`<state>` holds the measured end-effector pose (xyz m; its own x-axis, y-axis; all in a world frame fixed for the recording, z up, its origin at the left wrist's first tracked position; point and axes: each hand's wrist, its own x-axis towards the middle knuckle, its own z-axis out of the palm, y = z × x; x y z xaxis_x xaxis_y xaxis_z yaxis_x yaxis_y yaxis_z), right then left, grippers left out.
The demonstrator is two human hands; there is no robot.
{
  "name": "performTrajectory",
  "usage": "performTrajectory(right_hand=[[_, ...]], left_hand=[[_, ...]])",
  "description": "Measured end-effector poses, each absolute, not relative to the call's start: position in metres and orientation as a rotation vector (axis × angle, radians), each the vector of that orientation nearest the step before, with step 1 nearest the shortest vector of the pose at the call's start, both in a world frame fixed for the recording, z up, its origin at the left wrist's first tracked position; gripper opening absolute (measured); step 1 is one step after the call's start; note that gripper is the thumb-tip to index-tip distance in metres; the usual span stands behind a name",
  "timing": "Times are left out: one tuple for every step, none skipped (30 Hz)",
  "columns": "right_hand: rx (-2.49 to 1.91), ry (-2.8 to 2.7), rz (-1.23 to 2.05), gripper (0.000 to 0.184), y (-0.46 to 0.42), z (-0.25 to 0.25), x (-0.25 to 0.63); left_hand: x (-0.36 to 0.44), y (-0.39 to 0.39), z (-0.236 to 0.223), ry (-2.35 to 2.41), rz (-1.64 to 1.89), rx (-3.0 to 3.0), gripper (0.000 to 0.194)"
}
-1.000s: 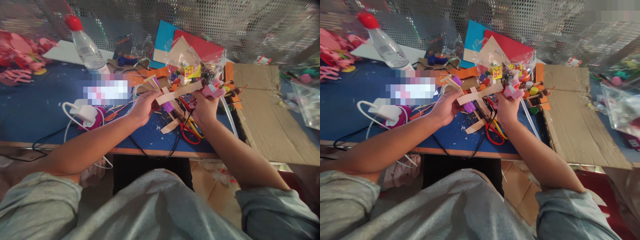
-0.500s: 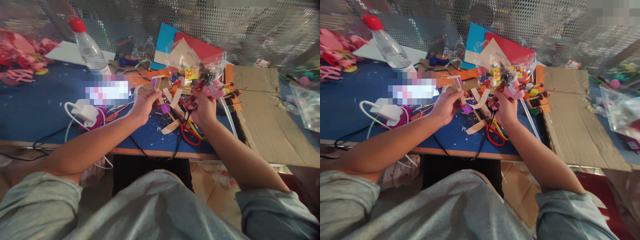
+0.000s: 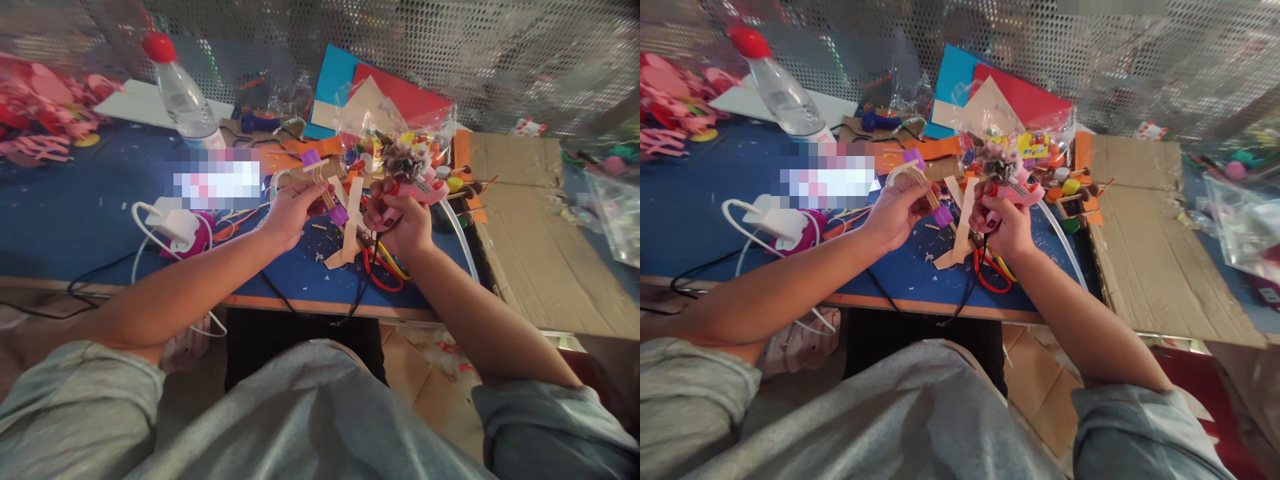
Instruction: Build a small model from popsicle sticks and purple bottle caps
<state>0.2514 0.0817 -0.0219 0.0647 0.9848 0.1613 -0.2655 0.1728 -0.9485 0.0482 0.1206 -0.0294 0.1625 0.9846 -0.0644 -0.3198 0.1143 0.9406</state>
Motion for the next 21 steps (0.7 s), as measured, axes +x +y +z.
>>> performTrajectory(right_hand=[[-0.907, -1.054, 1.174, 0.041, 0.082, -0.022, 0.252], [-0.913, -1.064, 1.174, 0.041, 0.083, -0.022, 0.253], [-0.921, -1.079, 1.171, 0.042, 0.084, -0.023, 0.254], [-0.930, -1.094, 1.168, 0.042, 0.085, -0.023, 0.256], [-0.938, -1.105, 1.167, 0.042, 0.086, -0.025, 0.257], [-0.943, -1.113, 1.169, 0.043, 0.087, -0.026, 0.258], [-0.946, -1.117, 1.172, 0.043, 0.089, -0.028, 0.259], [-0.947, -1.117, 1.176, 0.045, 0.090, -0.030, 0.259], [-0.947, -1.114, 1.179, 0.047, 0.091, -0.032, 0.259], [-0.948, -1.108, 1.183, 0.051, 0.092, -0.034, 0.258], [-0.949, -1.101, 1.189, 0.054, 0.093, -0.036, 0.257], [-0.950, -1.092, 1.197, 0.058, 0.093, -0.038, 0.256], [-0.953, -1.078, 1.206, 0.060, 0.094, -0.040, 0.256], [-0.958, -1.060, 1.217, 0.061, 0.094, -0.042, 0.255], [-0.966, -1.038, 1.228, 0.060, 0.095, -0.044, 0.255], [-0.978, -1.016, 1.237, 0.057, 0.095, -0.045, 0.255], [-0.992, -0.998, 1.241, 0.054, 0.095, -0.046, 0.255], [-1.007, -0.983, 1.239, 0.051, 0.095, -0.046, 0.256], [-1.019, -0.974, 1.233, 0.048, 0.095, -0.046, 0.256], [-1.024, -0.967, 1.222, 0.046, 0.096, -0.046, 0.257], [-1.024, -0.962, 1.206, 0.044, 0.096, -0.046, 0.257]], left_hand=[[0.048, 0.120, -0.029, 0.890, 1.161, 0.961, 0.023], [0.049, 0.119, -0.028, 0.884, 1.145, 0.958, 0.025], [0.049, 0.118, -0.027, 0.883, 1.130, 0.955, 0.028], [0.049, 0.117, -0.026, 0.887, 1.118, 0.954, 0.033], [0.049, 0.117, -0.025, 0.895, 1.110, 0.953, 0.037], [0.049, 0.117, -0.025, 0.907, 1.106, 0.951, 0.041], [0.049, 0.116, -0.025, 0.920, 1.106, 0.950, 0.042], [0.049, 0.117, -0.025, 0.931, 1.107, 0.949, 0.042], [0.048, 0.117, -0.025, 0.938, 1.107, 0.947, 0.041], [0.048, 0.117, -0.025, 0.938, 1.105, 0.944, 0.040], [0.048, 0.117, -0.025, 0.931, 1.102, 0.940, 0.038], [0.048, 0.117, -0.025, 0.919, 1.100, 0.934, 0.035], [0.048, 0.117, -0.025, 0.904, 1.100, 0.923, 0.032], [0.048, 0.117, -0.025, 0.892, 1.101, 0.906, 0.029], [0.048, 0.117, -0.024, 0.887, 1.099, 0.885, 0.025], [0.049, 0.117, -0.024, 0.889, 1.094, 0.862, 0.022], [0.050, 0.117, -0.024, 0.894, 1.088, 0.841, 0.021], [0.050, 0.117, -0.024, 0.901, 1.081, 0.825, 0.022], [0.050, 0.117, -0.024, 0.905, 1.077, 0.815, 0.022], [0.051, 0.117, -0.024, 0.905, 1.078, 0.811, 0.023], [0.051, 0.117, -0.024, 0.902, 1.082, 0.811, 0.023]])
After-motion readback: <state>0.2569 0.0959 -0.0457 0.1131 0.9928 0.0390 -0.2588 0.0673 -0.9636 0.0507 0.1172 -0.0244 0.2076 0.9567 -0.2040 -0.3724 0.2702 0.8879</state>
